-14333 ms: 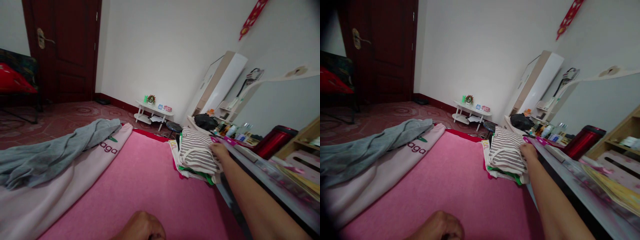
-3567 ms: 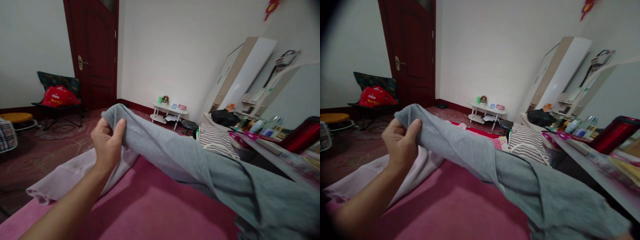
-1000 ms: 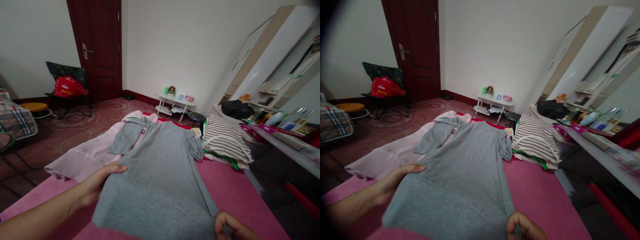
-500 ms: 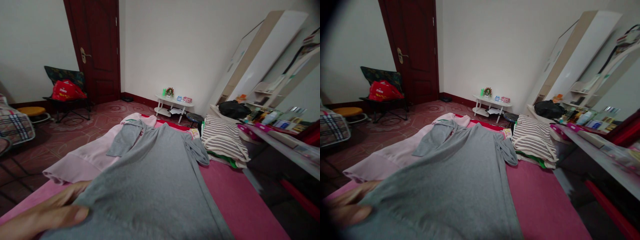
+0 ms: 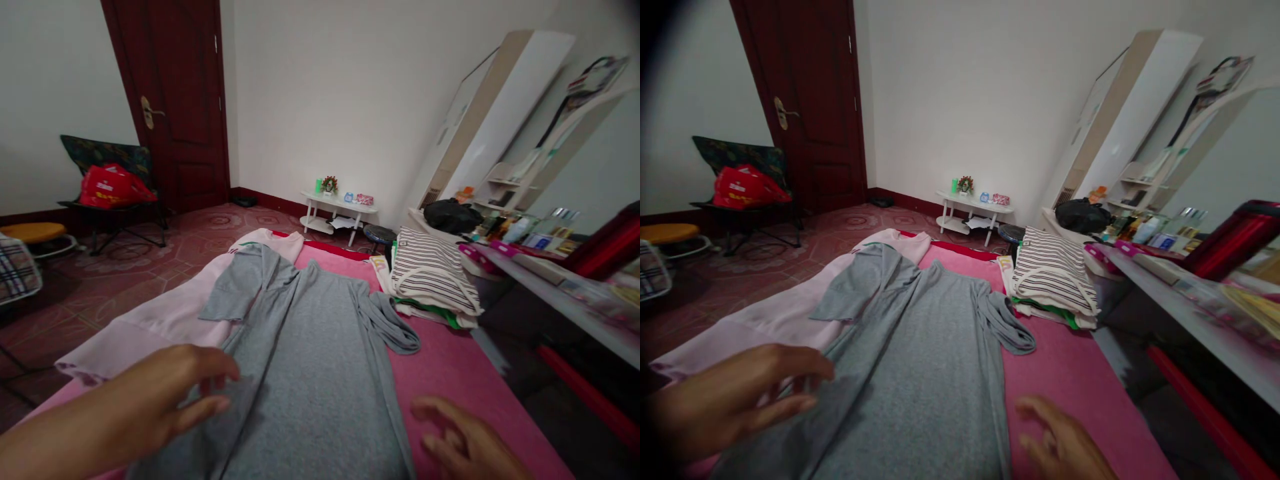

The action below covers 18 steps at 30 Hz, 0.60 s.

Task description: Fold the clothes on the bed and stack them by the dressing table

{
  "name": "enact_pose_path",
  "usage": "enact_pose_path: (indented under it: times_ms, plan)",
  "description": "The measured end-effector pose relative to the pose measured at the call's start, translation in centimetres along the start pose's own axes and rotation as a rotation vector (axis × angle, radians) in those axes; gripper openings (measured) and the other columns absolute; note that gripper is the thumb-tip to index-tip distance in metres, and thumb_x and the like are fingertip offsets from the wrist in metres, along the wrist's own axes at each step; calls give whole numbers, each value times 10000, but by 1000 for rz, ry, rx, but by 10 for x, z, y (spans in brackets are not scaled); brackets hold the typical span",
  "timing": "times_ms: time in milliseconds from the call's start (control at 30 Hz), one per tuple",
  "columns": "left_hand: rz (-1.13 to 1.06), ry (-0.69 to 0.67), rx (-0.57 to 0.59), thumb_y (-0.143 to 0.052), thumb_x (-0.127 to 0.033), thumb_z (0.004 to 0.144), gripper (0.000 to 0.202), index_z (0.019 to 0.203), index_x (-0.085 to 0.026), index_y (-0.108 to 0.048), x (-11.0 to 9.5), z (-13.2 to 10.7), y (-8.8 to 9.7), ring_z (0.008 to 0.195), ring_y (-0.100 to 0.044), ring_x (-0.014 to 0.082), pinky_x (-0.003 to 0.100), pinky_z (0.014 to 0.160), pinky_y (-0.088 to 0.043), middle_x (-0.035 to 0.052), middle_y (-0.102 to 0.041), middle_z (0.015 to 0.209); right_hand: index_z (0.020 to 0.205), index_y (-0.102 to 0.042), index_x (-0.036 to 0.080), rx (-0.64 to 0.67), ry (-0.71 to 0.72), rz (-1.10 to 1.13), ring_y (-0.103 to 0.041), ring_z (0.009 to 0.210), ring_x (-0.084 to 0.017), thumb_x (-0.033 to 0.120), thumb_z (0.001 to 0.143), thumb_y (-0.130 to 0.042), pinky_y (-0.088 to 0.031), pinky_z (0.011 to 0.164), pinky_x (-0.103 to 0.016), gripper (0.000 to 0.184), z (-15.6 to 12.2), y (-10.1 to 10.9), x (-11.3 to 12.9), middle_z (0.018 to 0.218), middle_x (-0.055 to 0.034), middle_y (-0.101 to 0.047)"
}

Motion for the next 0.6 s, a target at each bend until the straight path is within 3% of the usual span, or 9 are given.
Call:
enact_pose_path:
  times_ms: [33,100,167,233,267,333,400,500,600]
  plan:
    - [-17,-71,64,-550,-415,859,302,1136,-331,-634,-14,15,-4,870,-655,225,315,770,-525,15,-692,1051,1118,-647,238,-58,43,-92,-565,529,-146,348,669,-643,-512,578,-296,463,16,1,3,1013,-57,-686]
    - [-23,-236,120,-543,-420,879,443,1311,-331,-509,-42,40,-19,1124,-581,265,359,941,-482,56,-558,1328,1382,-422,249,-196,144,-244,-570,533,-117,318,705,-593,-520,612,-323,702,47,0,11,1386,-125,-472]
    - [12,-399,133,-570,-482,862,618,1423,-322,-368,-63,58,-46,1291,-442,310,425,1045,-404,96,-383,1480,1484,-201,293,-281,213,-306,-581,536,-94,298,734,-567,-524,616,-335,835,74,-8,17,1545,-160,-182]
    - [70,-541,108,-577,-506,853,708,1465,-311,-281,-71,69,-81,1337,-375,335,479,1068,-367,128,-325,1508,1497,-136,327,-284,258,-363,-603,570,-97,287,746,-575,-529,624,-338,871,95,-21,20,1567,-161,-74]
    - [108,-592,73,-568,-469,870,685,1467,-308,-273,-70,73,-100,1332,-384,338,496,1058,-373,142,-346,1494,1491,-173,330,-254,287,-405,-626,623,-119,282,758,-575,-531,653,-343,838,102,-27,20,1559,-152,-123]
    - [210,-650,-20,-530,-348,909,590,1451,-312,-299,-62,79,-133,1307,-418,346,529,1018,-402,165,-400,1454,1412,-398,308,-170,348,-508,-658,781,-188,274,803,-541,-525,732,-355,627,113,-37,17,1446,-125,-379]
    - [297,-673,-112,-506,-279,916,541,1429,-303,-335,-53,83,-155,1288,-437,364,554,985,-421,185,-428,1427,1199,-625,277,-133,385,-576,-651,911,-241,281,869,-462,-505,793,-351,369,118,-33,9,1221,-94,-573]
    - [361,-702,-188,-480,-279,929,497,1412,-279,-363,-47,83,-166,1265,-466,363,540,970,-440,193,-459,1398,979,-702,240,-277,374,-526,-643,947,-250,321,920,-388,-479,839,-327,329,125,5,-12,1037,-74,-654]
    - [370,-712,-227,-465,-280,942,450,1386,-285,-394,-51,83,-161,1257,-483,328,500,991,-438,163,-490,1381,929,-703,230,-475,207,-521,-644,920,-254,394,887,-457,-477,828,-337,299,135,57,-42,971,-68,-687]
Point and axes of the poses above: each hand's wrist, its own z-axis towards the middle knuckle, its own y-axis out of the back of the hand, x = y × z, the point moved 4 cm from there along z, towards the middle knuckle
